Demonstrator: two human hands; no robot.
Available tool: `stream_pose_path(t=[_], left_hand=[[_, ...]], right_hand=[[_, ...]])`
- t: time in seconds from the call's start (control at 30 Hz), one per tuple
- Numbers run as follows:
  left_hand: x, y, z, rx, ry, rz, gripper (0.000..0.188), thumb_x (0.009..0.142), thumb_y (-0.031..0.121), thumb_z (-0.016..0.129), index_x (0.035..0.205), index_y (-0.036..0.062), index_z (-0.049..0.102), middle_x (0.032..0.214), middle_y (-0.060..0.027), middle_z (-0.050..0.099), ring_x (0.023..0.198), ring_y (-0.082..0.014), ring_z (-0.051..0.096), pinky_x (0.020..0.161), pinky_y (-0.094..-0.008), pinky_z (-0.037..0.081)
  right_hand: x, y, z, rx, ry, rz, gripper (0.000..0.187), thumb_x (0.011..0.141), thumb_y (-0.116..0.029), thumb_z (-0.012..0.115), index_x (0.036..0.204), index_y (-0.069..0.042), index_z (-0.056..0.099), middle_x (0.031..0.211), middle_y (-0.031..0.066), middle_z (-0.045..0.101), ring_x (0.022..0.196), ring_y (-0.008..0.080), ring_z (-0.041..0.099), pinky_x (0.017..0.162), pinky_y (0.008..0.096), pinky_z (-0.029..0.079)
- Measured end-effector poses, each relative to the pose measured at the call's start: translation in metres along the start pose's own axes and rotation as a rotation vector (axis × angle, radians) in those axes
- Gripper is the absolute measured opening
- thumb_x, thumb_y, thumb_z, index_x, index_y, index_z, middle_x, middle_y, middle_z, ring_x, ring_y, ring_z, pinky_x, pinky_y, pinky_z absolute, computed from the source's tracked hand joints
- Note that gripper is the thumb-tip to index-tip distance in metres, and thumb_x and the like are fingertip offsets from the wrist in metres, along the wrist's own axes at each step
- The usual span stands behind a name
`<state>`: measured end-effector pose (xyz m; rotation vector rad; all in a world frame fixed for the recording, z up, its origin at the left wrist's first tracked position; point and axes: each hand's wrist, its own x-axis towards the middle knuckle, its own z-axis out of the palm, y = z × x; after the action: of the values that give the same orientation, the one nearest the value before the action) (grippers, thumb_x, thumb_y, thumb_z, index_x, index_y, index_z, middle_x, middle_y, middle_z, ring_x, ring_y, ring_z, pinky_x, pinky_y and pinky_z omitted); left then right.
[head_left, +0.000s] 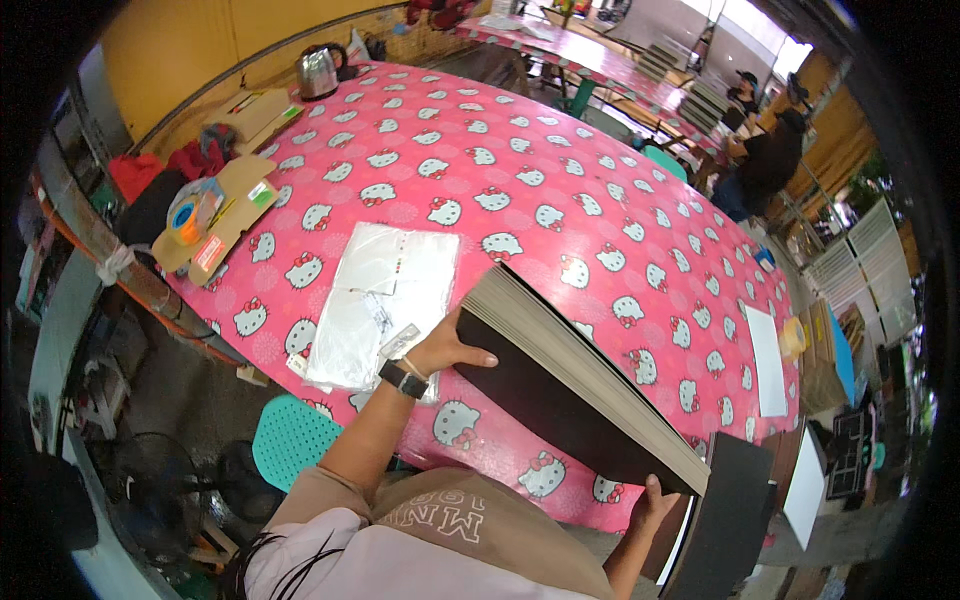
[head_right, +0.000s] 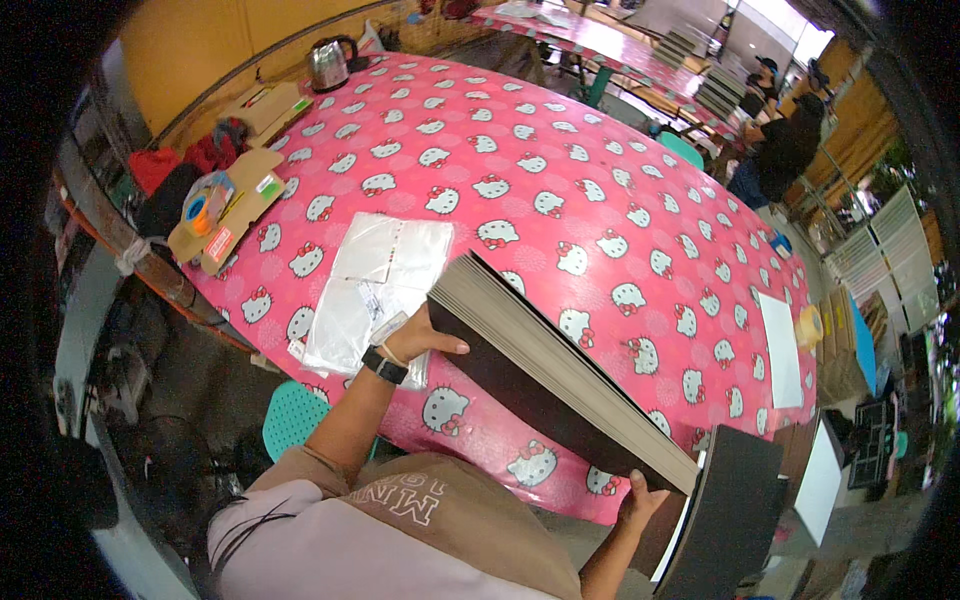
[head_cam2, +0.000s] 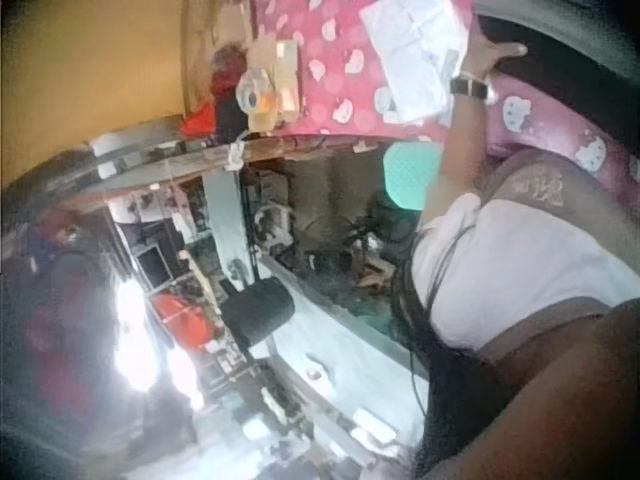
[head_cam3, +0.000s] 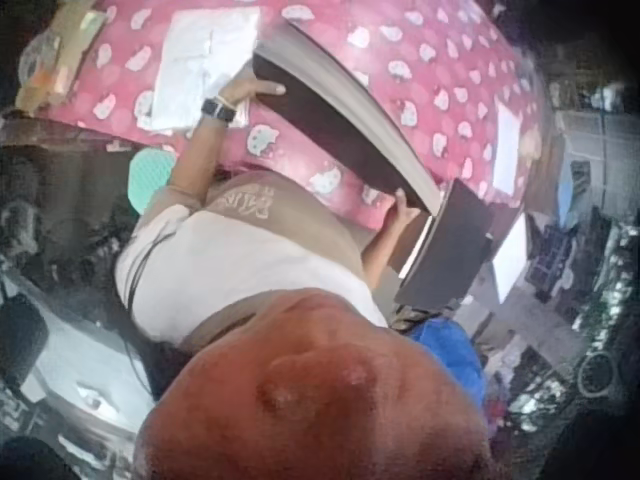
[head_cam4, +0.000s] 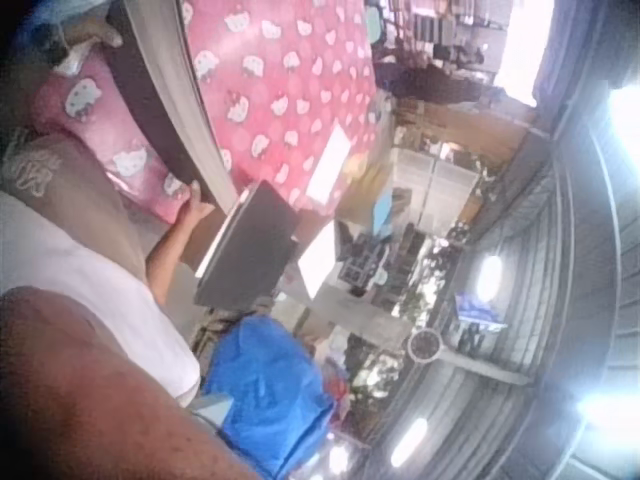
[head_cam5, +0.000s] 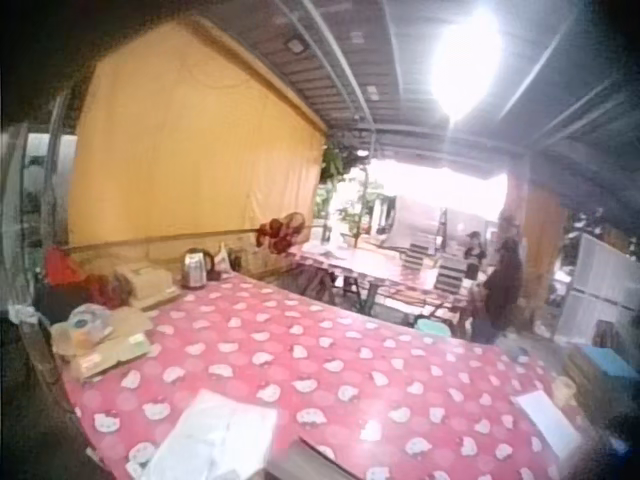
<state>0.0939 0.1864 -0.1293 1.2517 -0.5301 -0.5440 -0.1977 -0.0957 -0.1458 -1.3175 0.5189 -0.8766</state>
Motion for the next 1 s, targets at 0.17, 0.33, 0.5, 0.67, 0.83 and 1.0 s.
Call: stream_pose_path(t=[0.17,0.33,0.5,0.67,0.83,1.0], left_hand=[[0.014,-0.011,-0.006,0.378,0.037,0.128,0.089,0.055,0.013,0.082,0.129,0.0044,0.033,0.126,-0.0108,0.038,0.117,-0.0211,0.036,0.100,-0.0334,0.028],[0.037,-0.025,-0.002,-0.119,-0.081,0.015,0.077,0.054,-0.003,0.079,0.121,0.0046,0.042,0.111,-0.0052,0.053,0.103,-0.0168,0.050,0.088,-0.0314,0.043],[0.039,-0.011,0.010,-0.055,-0.075,0.107,0.061,0.053,-0.007,0.074,0.108,0.0038,0.049,0.104,-0.0035,0.052,0.096,-0.0158,0.052,0.084,-0.0309,0.045],[0.041,-0.045,-0.007,0.128,-0.116,0.070,0.069,0.050,0.008,0.080,0.109,0.0055,0.045,0.105,-0.0044,0.045,0.101,-0.0167,0.045,0.090,-0.0319,0.039],[0.046,-0.038,0.005,0.046,-0.174,0.240,0.085,0.047,0.017,0.082,0.120,0.0051,0.039,0.118,-0.0081,0.044,0.111,-0.0192,0.042,0.096,-0.0327,0.034],[0.045,-0.021,0.008,0.006,-0.200,0.010,0.076,0.056,0.009,0.078,0.121,0.0029,0.039,0.118,-0.0091,0.047,0.107,-0.0188,0.046,0.093,-0.0326,0.037]], right_hand=[[0.010,0.006,0.000,-0.176,0.055,-0.141,0.087,0.061,-0.030,0.079,0.126,0.004,0.031,0.120,0.0146,0.044,0.110,0.0259,0.043,0.096,0.0383,0.032],[0.015,0.006,-0.021,-0.242,0.050,-0.022,0.073,0.061,-0.023,0.076,0.119,0.004,0.040,0.110,0.0125,0.050,0.102,0.0233,0.048,0.093,0.0364,0.034],[0.033,-0.019,-0.012,-0.159,0.121,-0.100,0.067,0.055,-0.014,0.076,0.113,0.001,0.045,0.105,0.0083,0.052,0.097,0.0198,0.050,0.090,0.0320,0.037],[0.035,-0.029,-0.007,-0.168,0.009,0.009,0.073,0.050,-0.011,0.077,0.115,-0.001,0.044,0.111,0.0103,0.052,0.103,0.0229,0.049,0.091,0.0338,0.037],[0.034,-0.013,0.008,-0.017,0.022,-0.031,0.080,0.047,-0.024,0.077,0.116,-0.001,0.044,0.120,0.0127,0.047,0.110,0.0236,0.044,0.094,0.0353,0.034],[0.040,-0.002,-0.002,0.018,0.099,0.057,0.076,0.057,-0.006,0.072,0.123,0.000,0.036,0.119,0.0113,0.046,0.111,0.0228,0.042,0.096,0.0341,0.032]])
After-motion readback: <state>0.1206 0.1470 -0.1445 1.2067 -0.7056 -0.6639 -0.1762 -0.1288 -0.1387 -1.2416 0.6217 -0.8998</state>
